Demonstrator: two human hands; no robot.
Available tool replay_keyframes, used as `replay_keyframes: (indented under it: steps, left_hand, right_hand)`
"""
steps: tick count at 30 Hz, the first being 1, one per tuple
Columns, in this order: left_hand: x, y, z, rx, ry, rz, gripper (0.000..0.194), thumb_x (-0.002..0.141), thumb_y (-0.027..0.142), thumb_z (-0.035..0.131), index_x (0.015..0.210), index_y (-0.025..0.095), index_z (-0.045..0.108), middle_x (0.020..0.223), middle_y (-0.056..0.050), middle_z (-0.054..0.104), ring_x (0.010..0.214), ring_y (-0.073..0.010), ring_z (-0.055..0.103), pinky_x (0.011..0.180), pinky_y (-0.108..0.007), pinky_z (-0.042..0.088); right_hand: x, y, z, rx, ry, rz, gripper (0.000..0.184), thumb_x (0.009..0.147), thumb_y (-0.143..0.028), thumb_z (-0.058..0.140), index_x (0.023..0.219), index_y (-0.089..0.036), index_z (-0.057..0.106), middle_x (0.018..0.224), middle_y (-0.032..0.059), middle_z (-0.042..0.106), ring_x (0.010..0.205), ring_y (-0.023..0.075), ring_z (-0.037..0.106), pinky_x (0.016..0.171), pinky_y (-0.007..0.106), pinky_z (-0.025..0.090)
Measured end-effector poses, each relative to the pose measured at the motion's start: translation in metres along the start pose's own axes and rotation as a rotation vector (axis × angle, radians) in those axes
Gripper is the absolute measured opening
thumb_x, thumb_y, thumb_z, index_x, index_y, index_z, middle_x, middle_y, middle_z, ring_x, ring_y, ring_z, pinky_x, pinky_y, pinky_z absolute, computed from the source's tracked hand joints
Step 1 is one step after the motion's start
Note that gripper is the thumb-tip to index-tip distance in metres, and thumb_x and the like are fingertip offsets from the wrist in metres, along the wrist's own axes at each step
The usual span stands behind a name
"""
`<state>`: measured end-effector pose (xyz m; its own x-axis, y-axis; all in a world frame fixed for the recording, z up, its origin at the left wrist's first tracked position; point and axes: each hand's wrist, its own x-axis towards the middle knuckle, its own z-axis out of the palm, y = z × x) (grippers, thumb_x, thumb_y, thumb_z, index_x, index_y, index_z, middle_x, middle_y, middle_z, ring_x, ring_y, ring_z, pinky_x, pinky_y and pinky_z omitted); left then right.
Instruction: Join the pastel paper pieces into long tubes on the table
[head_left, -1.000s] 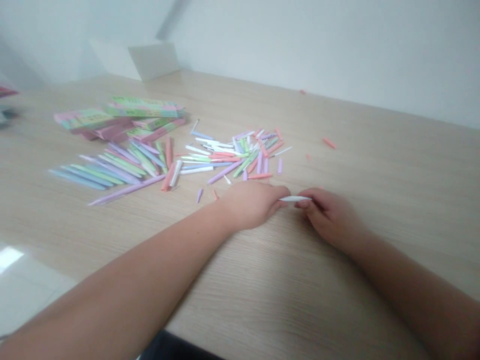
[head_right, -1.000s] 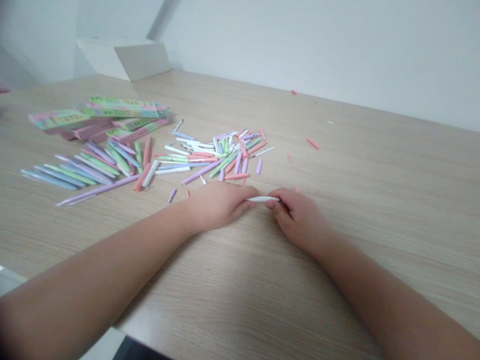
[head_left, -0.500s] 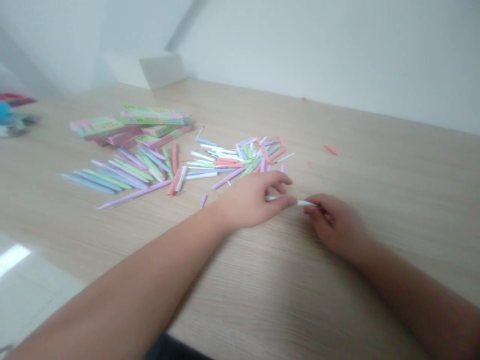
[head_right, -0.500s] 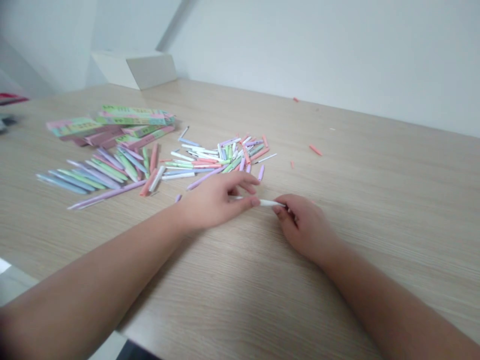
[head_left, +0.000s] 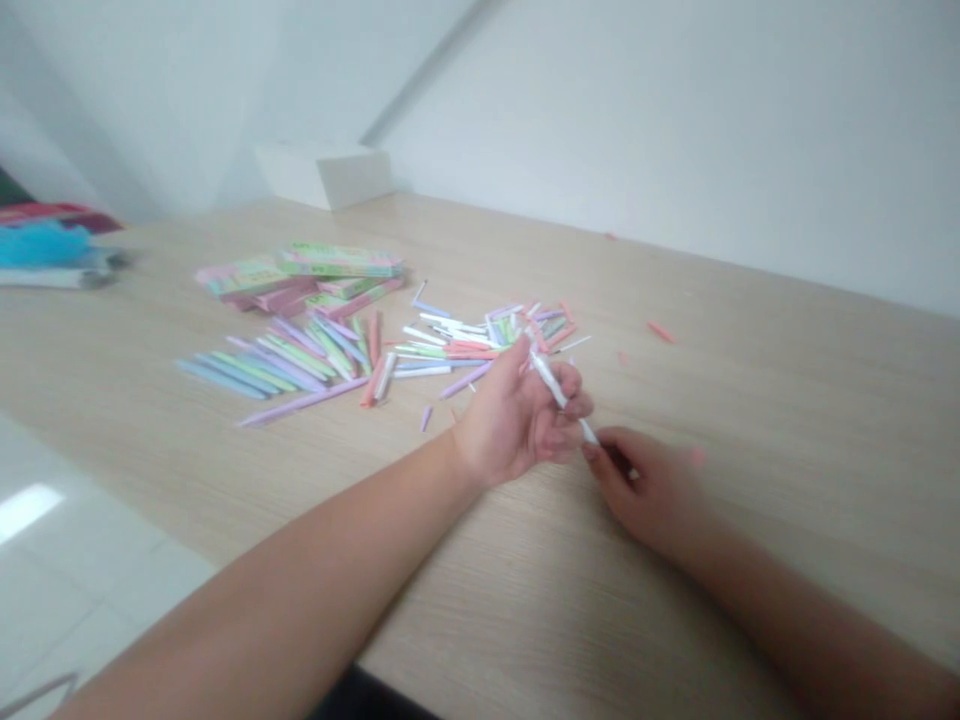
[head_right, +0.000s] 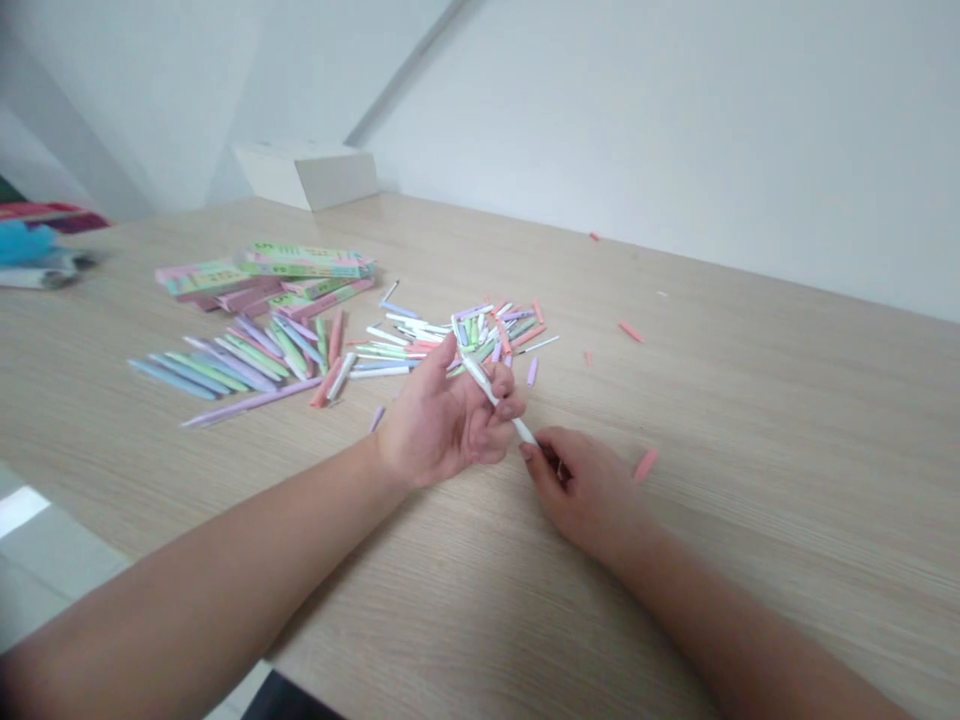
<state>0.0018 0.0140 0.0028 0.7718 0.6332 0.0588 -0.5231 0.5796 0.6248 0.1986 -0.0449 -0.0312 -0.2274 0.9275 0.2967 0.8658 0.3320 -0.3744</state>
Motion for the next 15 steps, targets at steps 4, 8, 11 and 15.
replay_keyframes:
  steps: [4, 8, 11, 15]
  left_hand:
    - [0.002, 0.004, -0.006, -0.006, 0.036, 0.023, 0.052, 0.090, 0.067, 0.032, 0.072, 0.019, 0.038, 0.063, 0.004, 0.039, 0.036, -0.0034, 0.024, 0.035, -0.016, 0.018]
    - [0.002, 0.012, -0.015, -0.013, 0.077, 0.080, 0.049, 0.088, 0.066, 0.038, 0.074, 0.019, 0.040, 0.064, 0.005, 0.039, 0.037, -0.0030, 0.021, 0.035, -0.015, 0.017]
    - [0.000, 0.019, -0.017, -0.031, 0.083, 0.093, 0.049, 0.086, 0.067, 0.041, 0.073, 0.019, 0.041, 0.064, 0.005, 0.039, 0.038, -0.0028, 0.022, 0.035, -0.015, 0.018]
    - [-0.002, 0.023, -0.017, -0.048, 0.094, 0.110, 0.050, 0.085, 0.067, 0.044, 0.073, 0.019, 0.041, 0.063, 0.005, 0.038, 0.038, -0.0021, 0.020, 0.035, -0.014, 0.018]
  right_hand:
    - [-0.003, 0.005, -0.003, 0.042, 0.063, -0.096, 0.031, 0.095, -0.045, 0.057, 0.114, -0.021, 0.063, 0.086, 0.0055, 0.069, 0.070, 0.0194, 0.063, 0.062, 0.033, 0.050]
    - [-0.006, 0.025, -0.026, 0.001, 0.170, -0.135, 0.049, 0.097, -0.048, 0.054, 0.137, -0.019, 0.052, 0.127, 0.0158, 0.065, 0.110, 0.0286, 0.065, 0.092, 0.045, 0.055]
    - [-0.012, 0.054, -0.046, -0.156, 0.063, -0.013, 0.057, 0.096, -0.055, 0.051, 0.141, -0.019, 0.051, 0.147, 0.0184, 0.054, 0.136, 0.0366, 0.051, 0.114, 0.058, 0.040]
    - [-0.043, 0.094, -0.051, -0.200, -0.093, 0.207, 0.068, 0.096, -0.062, 0.042, 0.148, -0.018, 0.047, 0.154, 0.0199, 0.048, 0.141, 0.0395, 0.046, 0.115, 0.061, 0.039]
